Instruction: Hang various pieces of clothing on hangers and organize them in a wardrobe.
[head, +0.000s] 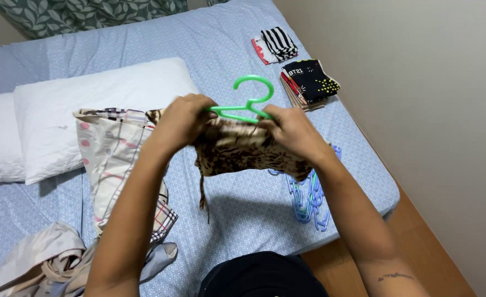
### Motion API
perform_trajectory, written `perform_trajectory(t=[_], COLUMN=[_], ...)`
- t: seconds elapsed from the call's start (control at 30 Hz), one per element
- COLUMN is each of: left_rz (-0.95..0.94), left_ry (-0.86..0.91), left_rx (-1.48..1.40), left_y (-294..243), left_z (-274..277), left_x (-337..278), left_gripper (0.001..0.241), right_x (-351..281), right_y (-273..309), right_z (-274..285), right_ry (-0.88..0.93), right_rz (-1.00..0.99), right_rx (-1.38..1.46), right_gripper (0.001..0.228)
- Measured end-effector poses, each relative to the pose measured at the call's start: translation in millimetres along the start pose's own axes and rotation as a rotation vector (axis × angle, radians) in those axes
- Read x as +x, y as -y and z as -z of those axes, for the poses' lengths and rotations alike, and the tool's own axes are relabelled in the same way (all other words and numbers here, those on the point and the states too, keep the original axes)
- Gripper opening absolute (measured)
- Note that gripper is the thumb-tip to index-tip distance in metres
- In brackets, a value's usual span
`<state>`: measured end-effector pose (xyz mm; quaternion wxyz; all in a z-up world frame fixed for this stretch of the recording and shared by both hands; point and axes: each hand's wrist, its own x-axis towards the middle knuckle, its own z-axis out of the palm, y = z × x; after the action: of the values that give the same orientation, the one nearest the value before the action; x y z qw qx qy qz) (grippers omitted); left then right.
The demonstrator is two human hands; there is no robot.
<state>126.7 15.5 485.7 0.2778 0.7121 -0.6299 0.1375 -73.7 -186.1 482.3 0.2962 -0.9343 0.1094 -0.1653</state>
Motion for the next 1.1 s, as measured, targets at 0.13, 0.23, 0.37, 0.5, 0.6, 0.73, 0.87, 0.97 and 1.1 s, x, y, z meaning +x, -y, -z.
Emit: perform_trajectory(t=[0.13, 0.23, 0.37, 0.5, 0.6, 0.73, 0.87, 0.97, 1.1], left_rz=[0.161, -0.029, -0.084, 0.005, 0.089, 0.051, 0.171, 0.162, 0.090], left_ry=[0.102, 0.004, 0.072, 0.103, 0.220, 0.037, 0.075, 0.056, -0.014], left_rx=[-0.027, 0.027, 0.169, 0.214, 0.264, 0.157, 0.178, 0.181, 0.206], left_y=[10, 13, 14, 22, 15, 17, 2, 0, 3], left_z=[-14, -15, -18, -19, -11, -14, -13, -19, -21], left_x=[-4, -7, -8, -10, -15, -12, -6, -8, -9], left_gripper=[0.010, 0.019, 0.012, 0.014, 0.014, 0.015, 0.007, 0.009, 0.014], right_x=[-13, -18, -27, -41, -55, -64, -65, -68, -78], right_y=[-43, -86, -56, -70, -86, -55, -33, -31, -36], right_z=[1, -5, 8, 17, 34, 37, 42, 35, 25], right_ry=[0.191, 0.386, 0.291, -0.011, -0.062, 0.007, -0.042, -0.018, -0.209], right_rz=[0.066, 0.052, 0.140, 0.331, 0.231, 0.393, 0.355, 0.317, 0.456], right_rx=[0.340, 0.307, 0.033, -0.122, -0.161, -0.216, -0.326, -0.392, 0.044], right_gripper=[0.025, 0.034, 0.025, 0.022, 0.021, 0.018, 0.016, 0.017, 0.019])
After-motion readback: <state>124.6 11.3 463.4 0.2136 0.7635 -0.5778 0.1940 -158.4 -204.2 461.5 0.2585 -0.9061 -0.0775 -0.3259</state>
